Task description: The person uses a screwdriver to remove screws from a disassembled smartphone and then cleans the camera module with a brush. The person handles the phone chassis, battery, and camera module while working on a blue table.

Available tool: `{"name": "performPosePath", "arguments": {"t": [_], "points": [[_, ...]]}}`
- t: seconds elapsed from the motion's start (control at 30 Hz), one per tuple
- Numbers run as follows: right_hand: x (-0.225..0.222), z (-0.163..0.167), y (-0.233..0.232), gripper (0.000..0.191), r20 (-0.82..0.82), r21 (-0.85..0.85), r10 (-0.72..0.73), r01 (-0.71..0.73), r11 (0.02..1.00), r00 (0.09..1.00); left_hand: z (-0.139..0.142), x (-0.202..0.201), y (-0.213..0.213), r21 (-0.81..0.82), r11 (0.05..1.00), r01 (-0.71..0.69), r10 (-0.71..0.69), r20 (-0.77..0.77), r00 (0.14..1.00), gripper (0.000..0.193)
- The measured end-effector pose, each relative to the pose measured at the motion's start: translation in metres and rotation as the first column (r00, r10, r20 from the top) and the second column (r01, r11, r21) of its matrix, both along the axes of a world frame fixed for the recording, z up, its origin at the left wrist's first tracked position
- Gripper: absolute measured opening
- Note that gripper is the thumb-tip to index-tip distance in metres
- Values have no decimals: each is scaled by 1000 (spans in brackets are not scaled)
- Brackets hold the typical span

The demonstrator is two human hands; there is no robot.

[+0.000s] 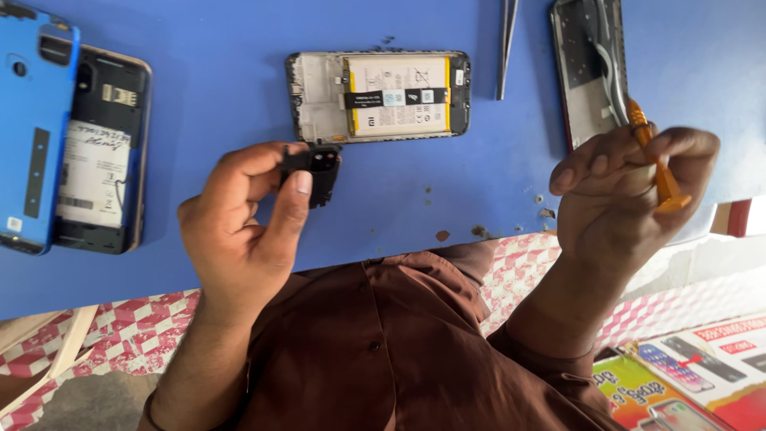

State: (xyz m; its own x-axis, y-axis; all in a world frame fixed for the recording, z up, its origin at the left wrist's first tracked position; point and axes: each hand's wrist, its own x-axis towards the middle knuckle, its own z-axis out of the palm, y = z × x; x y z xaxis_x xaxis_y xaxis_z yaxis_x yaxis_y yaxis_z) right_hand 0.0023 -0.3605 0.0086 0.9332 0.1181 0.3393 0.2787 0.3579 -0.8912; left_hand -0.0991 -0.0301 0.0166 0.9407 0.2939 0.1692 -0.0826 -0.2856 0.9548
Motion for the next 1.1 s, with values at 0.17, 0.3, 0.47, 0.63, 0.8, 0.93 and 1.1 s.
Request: {"name": "performPosePath", "arguments": {"t": [0.17,0.3,0.47,0.63,0.8,0.93,1.1], "points": [[11,11,42,39,309,-367,-34,153,918,950,9,12,2,113,993,-16,14,20,1000,13],[17,20,70,26,393,-596,106,165,785,913,12,29,7,362,932,9,-43,86,995,15],[36,20,101,22,448,-813,270,263,519,852,12,44,9,371,927,48,-74,55,996,14],[34,20,119,33,351,-924,368,255,284,861,15,53,16,378,921,100,-101,-19,995,15],[36,19,117,38,285,-944,387,187,272,877,13,59,22,344,927,150,-135,-67,989,14],[38,7,113,32,320,-911,345,187,367,882,5,58,28,283,950,129,-127,-26,992,13],[30,3,97,29,372,-776,136,227,588,918,-1,47,29,77,996,32,-33,11,999,11]]}}
